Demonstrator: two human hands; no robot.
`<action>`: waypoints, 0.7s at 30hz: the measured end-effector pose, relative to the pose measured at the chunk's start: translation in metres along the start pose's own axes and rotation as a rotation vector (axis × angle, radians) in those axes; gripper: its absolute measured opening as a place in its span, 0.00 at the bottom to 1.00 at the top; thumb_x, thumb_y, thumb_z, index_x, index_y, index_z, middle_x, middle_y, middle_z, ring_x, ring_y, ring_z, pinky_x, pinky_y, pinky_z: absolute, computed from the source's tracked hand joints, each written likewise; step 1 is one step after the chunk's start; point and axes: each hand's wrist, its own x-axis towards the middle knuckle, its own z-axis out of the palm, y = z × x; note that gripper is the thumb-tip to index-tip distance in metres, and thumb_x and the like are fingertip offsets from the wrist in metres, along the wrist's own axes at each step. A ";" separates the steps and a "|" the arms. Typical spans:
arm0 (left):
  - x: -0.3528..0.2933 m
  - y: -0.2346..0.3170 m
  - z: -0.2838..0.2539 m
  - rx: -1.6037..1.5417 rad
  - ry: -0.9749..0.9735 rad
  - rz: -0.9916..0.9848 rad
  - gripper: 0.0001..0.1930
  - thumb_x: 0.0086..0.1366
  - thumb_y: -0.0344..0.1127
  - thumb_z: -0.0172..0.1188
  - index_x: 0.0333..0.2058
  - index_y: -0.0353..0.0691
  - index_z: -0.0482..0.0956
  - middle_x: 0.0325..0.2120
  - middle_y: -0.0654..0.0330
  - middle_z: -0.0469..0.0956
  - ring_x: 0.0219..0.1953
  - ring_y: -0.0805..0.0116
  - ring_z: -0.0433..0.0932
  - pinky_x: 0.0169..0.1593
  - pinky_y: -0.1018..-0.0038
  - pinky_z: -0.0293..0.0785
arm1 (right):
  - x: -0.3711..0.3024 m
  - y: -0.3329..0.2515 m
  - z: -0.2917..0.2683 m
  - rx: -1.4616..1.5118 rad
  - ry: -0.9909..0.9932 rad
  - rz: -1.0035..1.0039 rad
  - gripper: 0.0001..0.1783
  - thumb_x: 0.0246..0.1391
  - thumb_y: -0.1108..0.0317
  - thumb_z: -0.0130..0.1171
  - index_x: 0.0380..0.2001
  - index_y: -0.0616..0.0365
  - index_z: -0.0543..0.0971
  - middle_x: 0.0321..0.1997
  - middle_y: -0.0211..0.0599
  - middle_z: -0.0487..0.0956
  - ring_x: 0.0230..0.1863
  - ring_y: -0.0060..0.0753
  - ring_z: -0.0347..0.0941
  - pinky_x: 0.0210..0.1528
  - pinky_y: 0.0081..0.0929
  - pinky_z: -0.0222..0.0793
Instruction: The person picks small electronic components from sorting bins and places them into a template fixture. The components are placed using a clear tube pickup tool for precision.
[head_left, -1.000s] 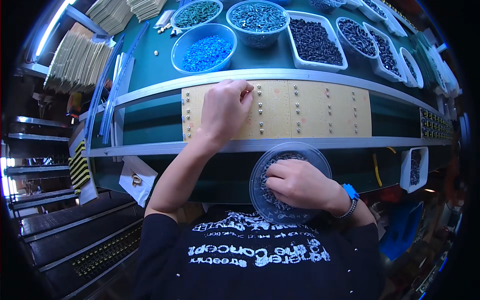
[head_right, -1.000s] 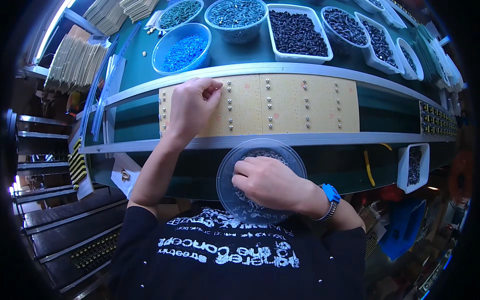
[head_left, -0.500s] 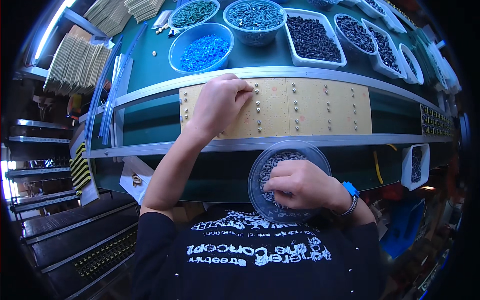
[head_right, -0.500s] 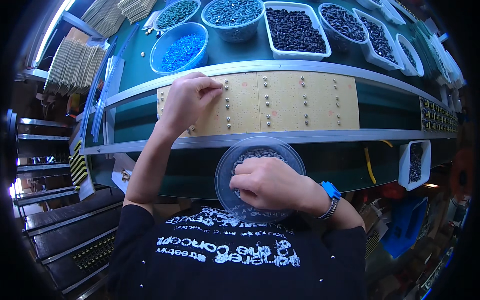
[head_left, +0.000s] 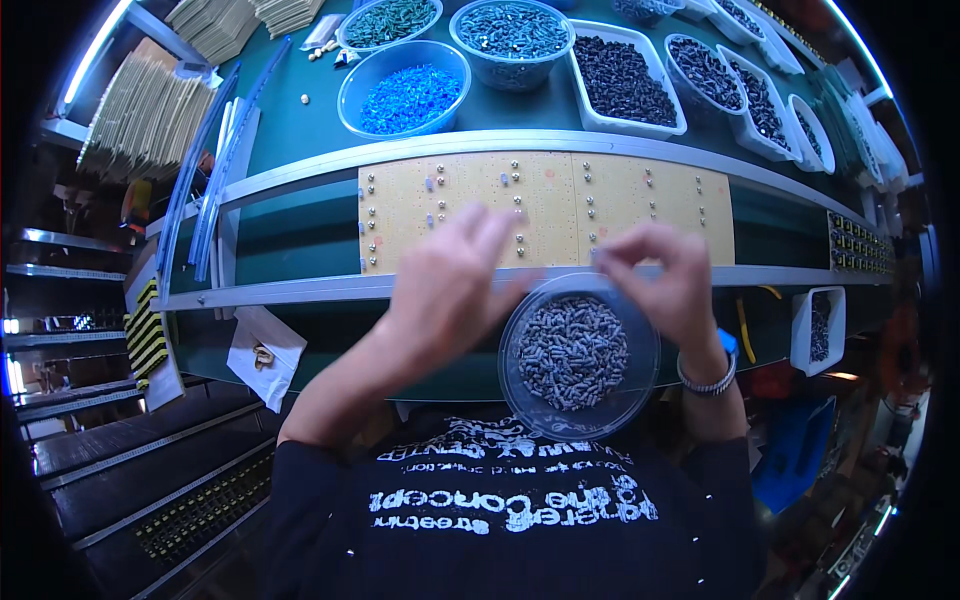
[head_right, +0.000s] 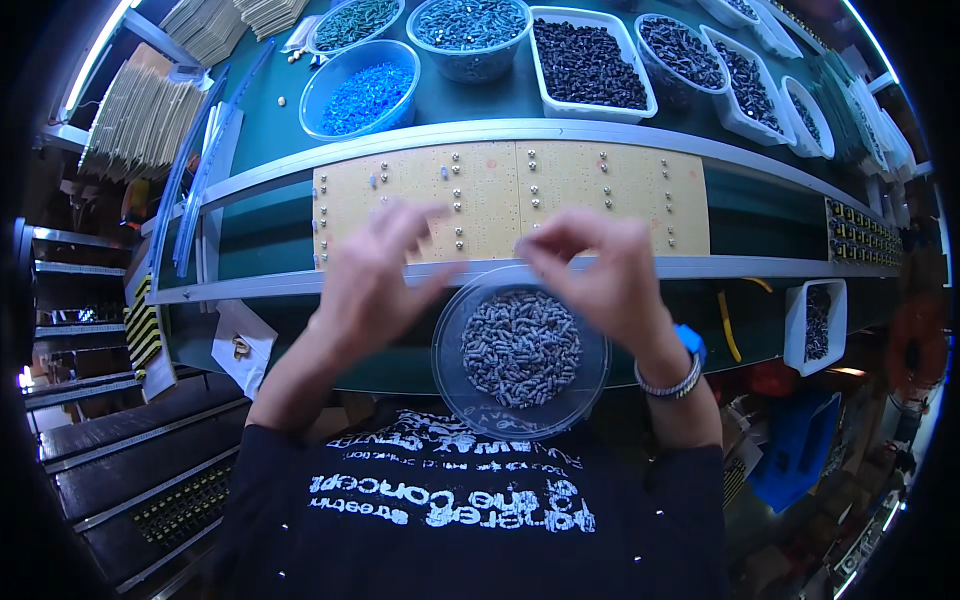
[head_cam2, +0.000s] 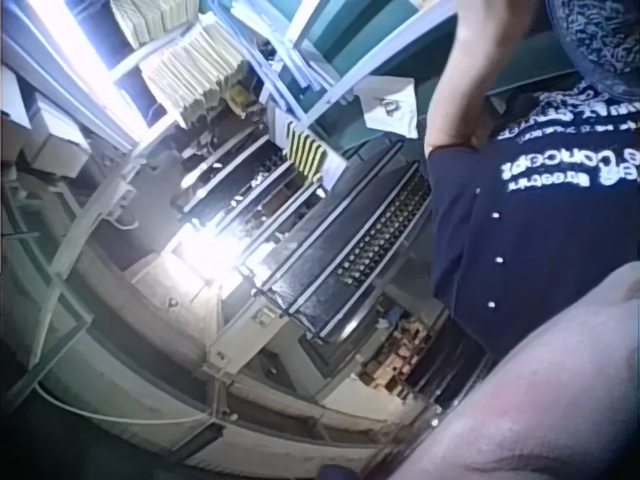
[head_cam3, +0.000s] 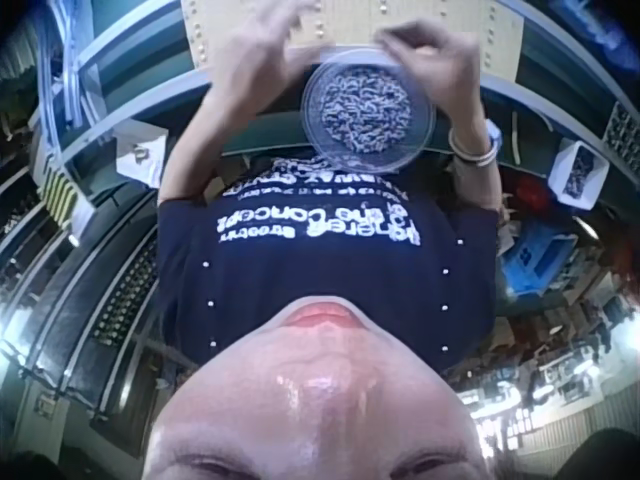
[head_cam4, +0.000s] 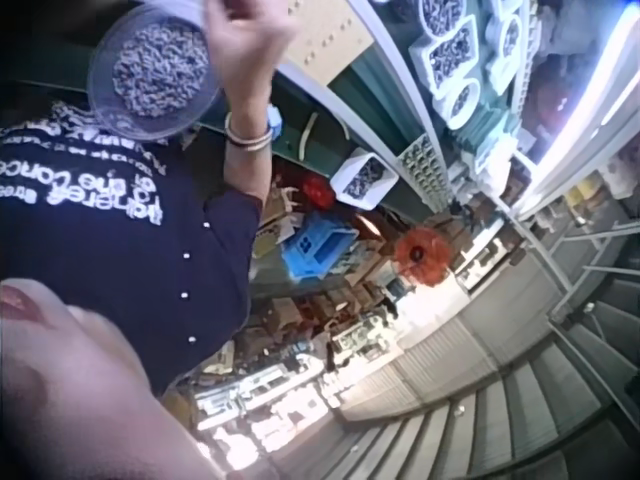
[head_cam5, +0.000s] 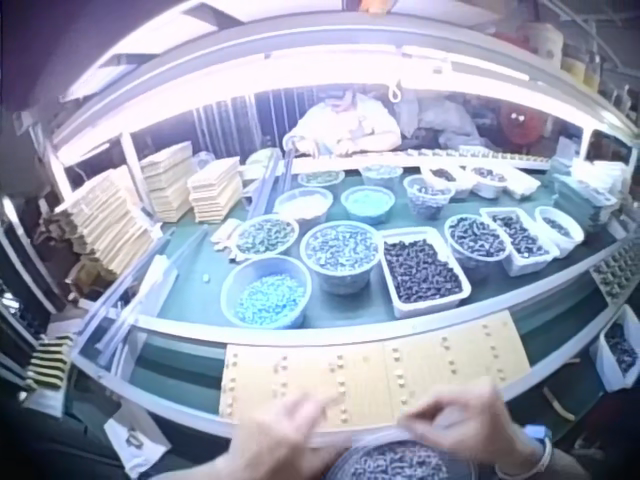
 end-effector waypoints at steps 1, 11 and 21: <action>-0.013 0.012 -0.003 0.043 -0.194 -0.013 0.22 0.56 0.33 0.60 0.49 0.37 0.68 0.34 0.56 0.75 0.27 0.64 0.75 0.27 0.73 0.70 | 0.009 0.001 -0.004 -0.129 0.100 0.087 0.05 0.43 0.79 0.63 0.27 0.63 0.81 0.23 0.33 0.80 0.21 0.21 0.70 0.25 0.14 0.67; -0.040 0.004 -0.016 0.198 -0.108 0.177 0.15 0.53 0.31 0.57 0.41 0.38 0.72 0.32 0.58 0.75 0.34 0.65 0.75 0.32 0.74 0.69 | 0.052 0.046 -0.005 -0.603 0.240 0.055 0.03 0.42 0.74 0.62 0.21 0.62 0.80 0.25 0.31 0.71 0.28 0.28 0.65 0.33 0.25 0.65; -0.046 0.019 0.003 0.133 -0.446 0.355 0.03 0.52 0.31 0.54 0.26 0.41 0.72 0.28 0.59 0.72 0.32 0.68 0.72 0.34 0.75 0.68 | 0.054 0.050 0.005 -0.737 0.252 -0.037 0.04 0.40 0.74 0.61 0.19 0.61 0.77 0.24 0.32 0.70 0.29 0.31 0.65 0.34 0.27 0.65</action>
